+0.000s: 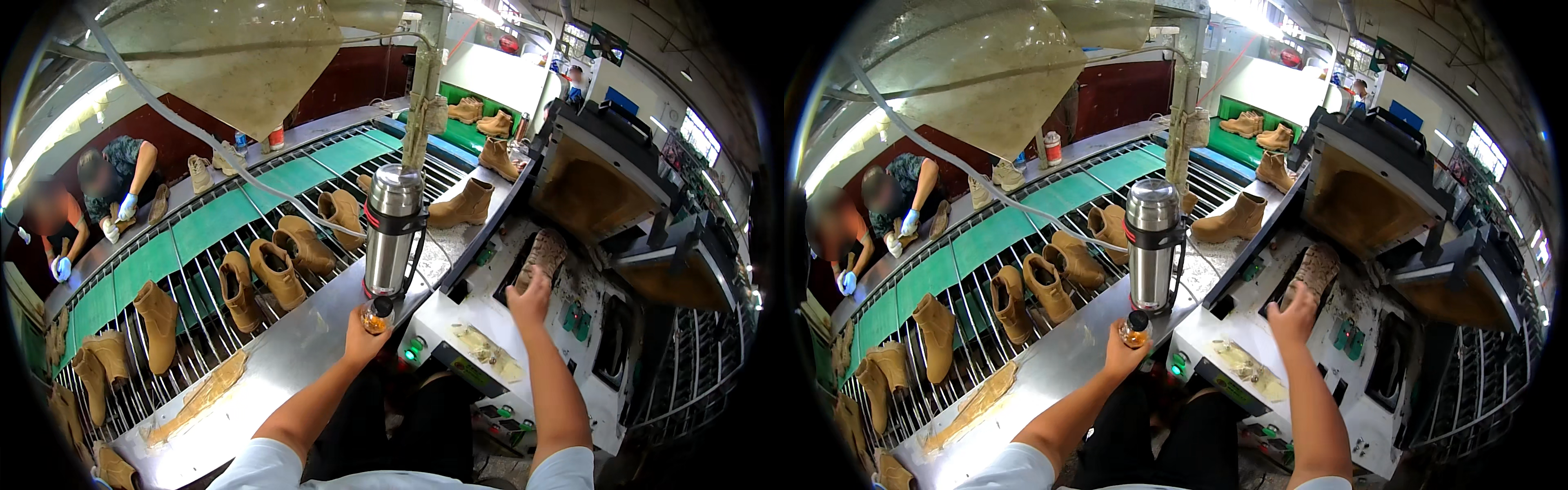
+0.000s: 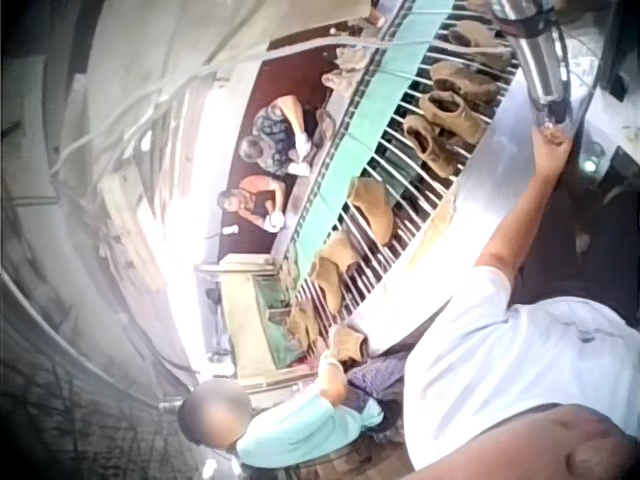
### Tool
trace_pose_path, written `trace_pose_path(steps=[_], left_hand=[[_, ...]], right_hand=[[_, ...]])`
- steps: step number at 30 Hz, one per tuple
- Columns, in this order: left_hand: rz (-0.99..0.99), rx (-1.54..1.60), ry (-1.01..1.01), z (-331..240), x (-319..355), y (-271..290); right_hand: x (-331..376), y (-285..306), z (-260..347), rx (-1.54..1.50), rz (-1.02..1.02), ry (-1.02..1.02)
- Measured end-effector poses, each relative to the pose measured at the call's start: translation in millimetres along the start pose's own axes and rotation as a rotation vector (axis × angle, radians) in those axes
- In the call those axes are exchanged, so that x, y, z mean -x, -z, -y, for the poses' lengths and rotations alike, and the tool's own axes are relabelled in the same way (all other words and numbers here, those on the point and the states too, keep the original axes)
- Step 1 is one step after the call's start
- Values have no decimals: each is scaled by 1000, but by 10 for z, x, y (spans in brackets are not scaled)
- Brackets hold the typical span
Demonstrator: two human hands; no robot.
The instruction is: The person picks up a tan boot from a moving conveyor belt, aligns the interior of the boot onto a metal mold within a lasting machine, and presses green buttons on the machine's control panel. The person handles several boots one at a time, transferring them from the belt to the machine stations.
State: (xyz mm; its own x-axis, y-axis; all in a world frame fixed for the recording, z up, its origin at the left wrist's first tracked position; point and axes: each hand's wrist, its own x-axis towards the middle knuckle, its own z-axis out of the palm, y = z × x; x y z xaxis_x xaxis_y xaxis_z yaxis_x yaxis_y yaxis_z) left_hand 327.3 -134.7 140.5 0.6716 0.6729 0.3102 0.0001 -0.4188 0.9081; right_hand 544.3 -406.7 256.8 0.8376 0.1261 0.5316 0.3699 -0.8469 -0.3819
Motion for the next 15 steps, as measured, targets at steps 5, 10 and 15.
trace_pose_path(steps=[5,10,15], left_hand=[[2,230,62,181,-327,-283],[52,289,-29,624,-488,-547],[-72,-157,22,580,-49,-266]], right_hand=[[-669,44,-4,226,242,-503],[-1018,-70,-22,224,574,-625],[-1194,-58,-115,212,617,-665]])
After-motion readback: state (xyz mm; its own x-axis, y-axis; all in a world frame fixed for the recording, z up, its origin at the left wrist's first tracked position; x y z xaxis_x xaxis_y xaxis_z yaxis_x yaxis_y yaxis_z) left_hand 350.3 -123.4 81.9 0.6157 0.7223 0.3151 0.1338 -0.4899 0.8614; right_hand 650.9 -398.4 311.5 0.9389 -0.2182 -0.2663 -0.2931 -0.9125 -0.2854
